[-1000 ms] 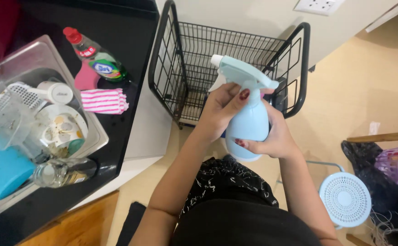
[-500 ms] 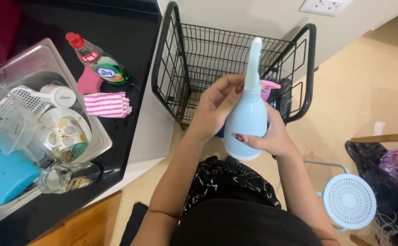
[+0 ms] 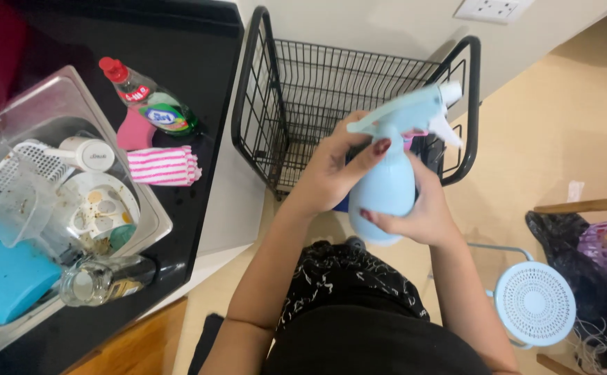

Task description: Cleaning a metal wire cart using spray bottles and a cloth.

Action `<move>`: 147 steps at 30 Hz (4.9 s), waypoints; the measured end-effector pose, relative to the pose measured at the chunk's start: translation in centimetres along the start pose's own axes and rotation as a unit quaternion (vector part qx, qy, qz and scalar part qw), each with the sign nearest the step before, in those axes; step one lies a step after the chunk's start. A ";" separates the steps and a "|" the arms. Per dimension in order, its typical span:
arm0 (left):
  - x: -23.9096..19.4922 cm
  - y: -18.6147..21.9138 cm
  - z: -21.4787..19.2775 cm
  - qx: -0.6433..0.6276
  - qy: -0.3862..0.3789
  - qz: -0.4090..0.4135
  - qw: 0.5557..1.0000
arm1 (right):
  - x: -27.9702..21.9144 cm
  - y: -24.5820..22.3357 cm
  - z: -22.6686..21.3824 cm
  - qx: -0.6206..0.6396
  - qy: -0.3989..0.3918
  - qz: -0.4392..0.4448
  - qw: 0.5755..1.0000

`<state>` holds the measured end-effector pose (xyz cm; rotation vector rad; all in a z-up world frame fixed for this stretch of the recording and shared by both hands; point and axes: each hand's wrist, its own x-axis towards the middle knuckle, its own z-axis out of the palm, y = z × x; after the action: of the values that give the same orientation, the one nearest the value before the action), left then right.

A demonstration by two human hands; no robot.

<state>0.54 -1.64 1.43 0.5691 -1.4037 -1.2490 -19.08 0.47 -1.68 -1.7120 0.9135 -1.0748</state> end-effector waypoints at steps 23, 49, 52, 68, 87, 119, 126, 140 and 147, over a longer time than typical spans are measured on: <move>-1.8 0.8 -1.7 0.345 0.068 0.039 0.935 | 2.5 -0.4 4.0 -0.061 0.006 -0.029 0.998; 1.8 -0.1 -5.2 -0.226 -0.258 -0.037 0.939 | 0.1 3.7 5.4 0.546 -0.079 0.099 0.828; 1.9 0.3 -5.8 -0.214 -0.205 -0.037 0.954 | -0.2 6.7 3.8 0.515 -0.055 0.195 0.833; 1.8 2.3 -5.6 -0.105 -0.197 -0.003 0.975 | -1.0 6.9 6.0 0.705 -0.124 0.144 0.684; 0.2 -1.6 -4.4 -0.060 -0.035 -0.115 0.991 | -1.8 5.5 5.5 0.640 -0.016 0.122 0.758; -0.6 -11.0 -5.0 0.035 -0.032 -0.111 0.993 | -3.0 11.7 5.0 0.255 0.059 0.195 0.945; -1.7 -13.5 -2.1 0.065 -0.021 -0.147 0.987 | -3.2 13.7 5.2 0.011 0.103 0.112 0.988; -0.5 -26.4 -5.8 0.042 -0.169 -0.226 0.958 | -6.4 11.4 2.1 -0.078 0.215 0.195 0.954; -0.6 -36.7 -1.5 0.297 -0.003 -0.103 0.949 | -8.2 9.7 0.4 -0.108 0.193 0.162 0.962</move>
<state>-8.98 -13.60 -32.00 1.1469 -1.7678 -0.9695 -22.86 4.73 -13.11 -1.4725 1.5502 -1.1335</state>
